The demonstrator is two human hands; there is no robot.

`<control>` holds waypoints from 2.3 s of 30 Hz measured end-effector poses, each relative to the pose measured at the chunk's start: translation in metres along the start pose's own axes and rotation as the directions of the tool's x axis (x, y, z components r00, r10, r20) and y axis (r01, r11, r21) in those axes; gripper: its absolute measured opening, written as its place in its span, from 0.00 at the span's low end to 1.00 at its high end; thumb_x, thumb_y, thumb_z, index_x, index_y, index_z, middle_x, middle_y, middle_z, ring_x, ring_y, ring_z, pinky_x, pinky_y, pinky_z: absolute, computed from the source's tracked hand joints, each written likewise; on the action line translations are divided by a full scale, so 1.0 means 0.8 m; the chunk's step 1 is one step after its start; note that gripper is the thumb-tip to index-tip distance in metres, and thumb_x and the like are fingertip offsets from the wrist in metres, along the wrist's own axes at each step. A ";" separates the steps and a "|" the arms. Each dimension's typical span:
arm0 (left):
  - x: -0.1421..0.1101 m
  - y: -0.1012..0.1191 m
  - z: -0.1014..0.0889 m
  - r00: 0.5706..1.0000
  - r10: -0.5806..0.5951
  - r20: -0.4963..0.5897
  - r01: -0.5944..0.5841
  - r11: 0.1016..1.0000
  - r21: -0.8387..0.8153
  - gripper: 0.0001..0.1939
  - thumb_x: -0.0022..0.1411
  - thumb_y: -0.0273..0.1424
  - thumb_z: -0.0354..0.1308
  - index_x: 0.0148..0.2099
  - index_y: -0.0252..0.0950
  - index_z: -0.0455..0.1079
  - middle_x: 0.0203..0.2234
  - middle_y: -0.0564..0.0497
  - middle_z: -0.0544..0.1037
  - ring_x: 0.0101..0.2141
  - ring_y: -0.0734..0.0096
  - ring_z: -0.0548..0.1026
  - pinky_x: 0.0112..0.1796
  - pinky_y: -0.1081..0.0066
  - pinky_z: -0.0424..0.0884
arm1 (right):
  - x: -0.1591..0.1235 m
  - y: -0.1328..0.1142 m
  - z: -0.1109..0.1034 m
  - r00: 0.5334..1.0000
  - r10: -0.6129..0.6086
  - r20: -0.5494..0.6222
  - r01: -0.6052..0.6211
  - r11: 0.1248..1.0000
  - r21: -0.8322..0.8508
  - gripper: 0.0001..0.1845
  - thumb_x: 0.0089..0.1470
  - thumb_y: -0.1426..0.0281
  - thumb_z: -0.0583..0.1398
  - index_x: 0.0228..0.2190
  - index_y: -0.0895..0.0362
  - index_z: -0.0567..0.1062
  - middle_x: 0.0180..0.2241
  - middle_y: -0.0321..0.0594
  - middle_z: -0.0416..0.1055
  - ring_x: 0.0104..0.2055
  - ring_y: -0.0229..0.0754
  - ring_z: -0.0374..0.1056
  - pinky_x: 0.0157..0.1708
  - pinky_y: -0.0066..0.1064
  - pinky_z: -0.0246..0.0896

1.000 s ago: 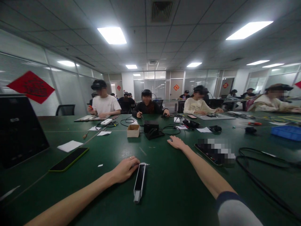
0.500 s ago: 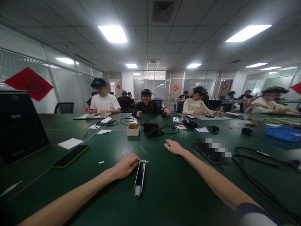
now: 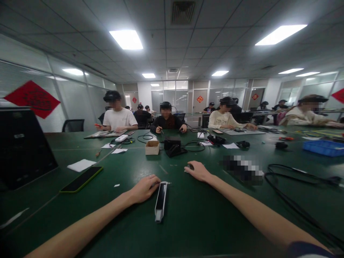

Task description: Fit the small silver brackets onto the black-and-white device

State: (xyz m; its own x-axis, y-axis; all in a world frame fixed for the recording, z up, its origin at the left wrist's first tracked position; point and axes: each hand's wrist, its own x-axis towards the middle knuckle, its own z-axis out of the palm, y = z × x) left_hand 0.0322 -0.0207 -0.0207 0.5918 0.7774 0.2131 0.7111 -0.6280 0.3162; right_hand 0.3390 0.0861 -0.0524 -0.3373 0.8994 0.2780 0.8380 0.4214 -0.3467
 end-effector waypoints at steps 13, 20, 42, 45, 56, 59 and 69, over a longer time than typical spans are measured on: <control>-0.001 0.002 -0.002 1.000 -0.021 0.009 0.021 1.000 0.004 0.11 0.67 0.32 0.46 0.46 0.37 0.68 0.41 0.49 0.71 0.39 0.68 0.71 0.41 0.70 0.68 | 0.123 0.095 -0.024 0.975 0.215 0.061 -0.183 0.926 -0.330 0.19 0.54 0.74 0.55 0.46 0.61 0.75 0.50 0.53 0.70 0.52 0.51 0.65 0.51 0.38 0.58; -0.001 0.003 -0.003 0.999 -0.029 0.020 0.029 1.000 -0.002 0.11 0.67 0.31 0.47 0.47 0.37 0.68 0.41 0.49 0.71 0.40 0.67 0.71 0.42 0.69 0.69 | 0.109 0.086 -0.016 0.971 0.224 0.083 -0.170 0.892 -0.419 0.17 0.55 0.74 0.54 0.44 0.62 0.76 0.46 0.59 0.70 0.50 0.56 0.66 0.48 0.42 0.61; -0.002 0.003 -0.002 0.999 -0.029 0.012 0.029 1.000 0.010 0.11 0.67 0.31 0.46 0.46 0.37 0.68 0.41 0.49 0.71 0.39 0.69 0.71 0.40 0.70 0.68 | 0.030 0.040 -0.052 0.943 0.172 0.285 -0.080 0.949 -0.306 0.06 0.45 0.75 0.59 0.25 0.58 0.78 0.29 0.43 0.76 0.31 0.43 0.72 0.27 0.26 0.61; -0.001 0.002 -0.001 1.000 -0.020 0.007 0.020 1.000 0.019 0.10 0.67 0.31 0.47 0.46 0.37 0.68 0.40 0.49 0.71 0.39 0.69 0.71 0.40 0.70 0.68 | 0.022 0.037 -0.053 0.948 0.164 0.272 -0.082 0.954 -0.288 0.06 0.45 0.75 0.60 0.27 0.57 0.78 0.30 0.42 0.76 0.32 0.43 0.72 0.27 0.25 0.60; 0.003 -0.003 0.006 1.000 0.006 -0.019 -0.004 0.997 0.082 0.10 0.66 0.30 0.46 0.45 0.37 0.68 0.39 0.49 0.72 0.38 0.68 0.71 0.40 0.69 0.68 | 0.007 0.030 -0.068 0.983 0.056 0.173 0.014 0.926 -0.378 0.11 0.53 0.74 0.56 0.37 0.56 0.77 0.40 0.47 0.74 0.43 0.48 0.70 0.38 0.30 0.60; 0.004 -0.004 0.008 0.999 0.023 -0.030 -0.020 0.995 0.097 0.10 0.66 0.30 0.46 0.44 0.37 0.68 0.39 0.48 0.72 0.38 0.67 0.72 0.40 0.69 0.68 | 0.005 0.031 -0.068 0.981 0.044 0.190 0.038 0.912 -0.409 0.12 0.55 0.72 0.56 0.38 0.56 0.77 0.41 0.48 0.74 0.44 0.48 0.69 0.40 0.30 0.60; 0.005 0.000 0.007 0.999 0.025 -0.033 -0.021 0.994 0.108 0.10 0.66 0.30 0.47 0.44 0.36 0.68 0.38 0.47 0.73 0.38 0.67 0.72 0.40 0.69 0.69 | 0.001 0.017 -0.050 0.971 0.148 0.187 -0.041 0.877 -0.480 0.14 0.56 0.76 0.52 0.38 0.63 0.77 0.40 0.57 0.73 0.42 0.51 0.71 0.38 0.32 0.62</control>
State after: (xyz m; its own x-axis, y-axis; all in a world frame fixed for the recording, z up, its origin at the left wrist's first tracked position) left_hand 0.0363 -0.0174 -0.0248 0.5966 0.7622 0.2511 0.7353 -0.6446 0.2096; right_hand 0.3675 0.0884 -0.0211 -0.2838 0.9575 0.0512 0.9541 0.2767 0.1142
